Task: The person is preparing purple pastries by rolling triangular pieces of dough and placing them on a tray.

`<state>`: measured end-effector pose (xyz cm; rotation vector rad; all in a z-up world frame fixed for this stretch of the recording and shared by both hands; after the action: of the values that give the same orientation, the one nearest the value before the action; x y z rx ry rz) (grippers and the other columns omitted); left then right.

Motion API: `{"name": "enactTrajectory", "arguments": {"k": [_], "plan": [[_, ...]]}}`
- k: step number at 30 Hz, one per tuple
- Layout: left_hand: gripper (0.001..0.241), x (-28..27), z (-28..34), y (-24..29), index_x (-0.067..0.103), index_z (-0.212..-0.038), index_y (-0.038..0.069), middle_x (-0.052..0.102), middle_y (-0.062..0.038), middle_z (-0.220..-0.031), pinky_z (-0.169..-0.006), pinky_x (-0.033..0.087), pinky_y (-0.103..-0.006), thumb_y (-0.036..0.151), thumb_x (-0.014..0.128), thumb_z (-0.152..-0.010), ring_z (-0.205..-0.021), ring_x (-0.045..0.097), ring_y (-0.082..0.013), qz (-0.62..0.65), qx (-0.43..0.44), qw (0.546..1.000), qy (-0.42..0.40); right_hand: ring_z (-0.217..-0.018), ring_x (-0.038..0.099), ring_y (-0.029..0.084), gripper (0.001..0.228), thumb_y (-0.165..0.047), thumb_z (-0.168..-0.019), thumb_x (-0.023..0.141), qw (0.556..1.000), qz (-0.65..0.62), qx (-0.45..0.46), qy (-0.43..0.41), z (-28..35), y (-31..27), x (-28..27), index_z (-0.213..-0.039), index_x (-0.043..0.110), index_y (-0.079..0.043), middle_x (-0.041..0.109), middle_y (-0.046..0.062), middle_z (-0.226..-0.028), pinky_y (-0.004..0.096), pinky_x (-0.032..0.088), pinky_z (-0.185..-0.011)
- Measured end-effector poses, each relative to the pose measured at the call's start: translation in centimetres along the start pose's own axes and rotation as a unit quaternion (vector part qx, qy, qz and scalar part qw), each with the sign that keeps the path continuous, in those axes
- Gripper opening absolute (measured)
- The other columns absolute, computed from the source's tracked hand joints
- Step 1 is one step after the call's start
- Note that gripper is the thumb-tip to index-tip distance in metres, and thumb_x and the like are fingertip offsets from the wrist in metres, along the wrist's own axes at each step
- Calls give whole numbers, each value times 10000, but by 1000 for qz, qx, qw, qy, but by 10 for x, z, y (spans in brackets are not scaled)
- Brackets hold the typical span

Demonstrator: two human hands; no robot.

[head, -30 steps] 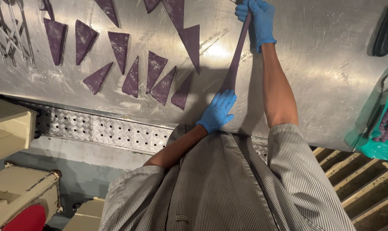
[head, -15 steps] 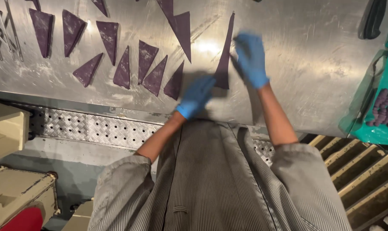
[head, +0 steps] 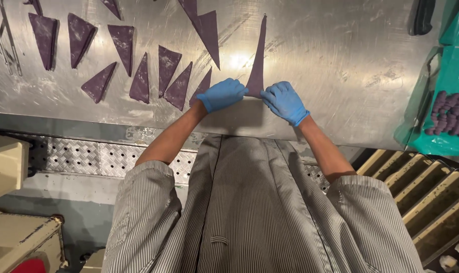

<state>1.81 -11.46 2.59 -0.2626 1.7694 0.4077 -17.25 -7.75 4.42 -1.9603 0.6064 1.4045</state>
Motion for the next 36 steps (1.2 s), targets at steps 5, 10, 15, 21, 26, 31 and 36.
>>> {"name": "enactTrajectory", "arguments": {"k": [5,10,15,21,26,31,36], "plan": [[86,0,2,-1,600,-911,95,580,-58,-832,-699,520,-329,176,620,-930,-782,615,-219,18,-10,999,29,-1031,584,267,257,-231,-957,725,1000,-11,1,10,1,1,8,-1174,654,-113,613,53,-1048,415,459,-980],[81,24,-2,0,578,-876,105,571,-55,-850,-742,515,-335,151,616,-930,-806,599,-216,-4,-6,1000,7,-1057,579,288,225,-198,-966,709,998,-41,12,46,-6,0,3,-1149,636,-91,602,82,-1063,430,454,-999],[94,9,-22,-2,607,-957,107,566,-82,-969,-776,475,-380,177,658,-920,-905,563,-257,50,-85,995,31,-1017,567,304,204,-178,-986,711,988,-114,90,54,-15,7,4,-1144,632,-77,619,90,-1070,431,428,-933],[360,-12,-31,-10,659,-1163,111,592,-92,-1064,-824,444,-423,224,692,-822,-979,560,-300,134,-193,968,82,-1023,574,312,190,-171,-944,727,982,-118,127,75,-25,6,-5,-1086,624,-96,628,82,-1052,425,429,-926],[257,12,2,-11,670,-1206,141,598,-48,-1121,-945,467,-396,156,653,-949,-1059,564,-269,189,-218,951,109,-1081,594,298,228,-118,-973,706,978,-147,109,101,-6,-2,-13,-1181,617,-84,637,74,-1124,423,445,-1001],[206,-2,-5,-1,678,-1067,145,597,-52,-1033,-860,468,-390,226,692,-878,-1003,573,-260,132,-154,978,44,-1076,589,305,385,-194,-918,757,987,-121,76,73,-5,-15,-8,-1240,605,-47,624,99,-1155,443,441,-986],[313,11,-20,-2,633,-905,111,576,-81,-949,-747,447,-386,410,715,-861,-903,567,-256,58,-80,995,-14,-1091,559,290,313,-281,-892,804,988,-80,131,26,-11,-6,11,-1102,659,-99,590,73,-1109,457,424,-1000]]}}
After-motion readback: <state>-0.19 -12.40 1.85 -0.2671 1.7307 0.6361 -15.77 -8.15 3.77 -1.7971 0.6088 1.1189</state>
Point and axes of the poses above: each hand's wrist, its own z-axis away from the middle knuckle, its own x-axis out of the palm, y = z × x, the point moved 6 cm from there along -z, towards the middle knuckle
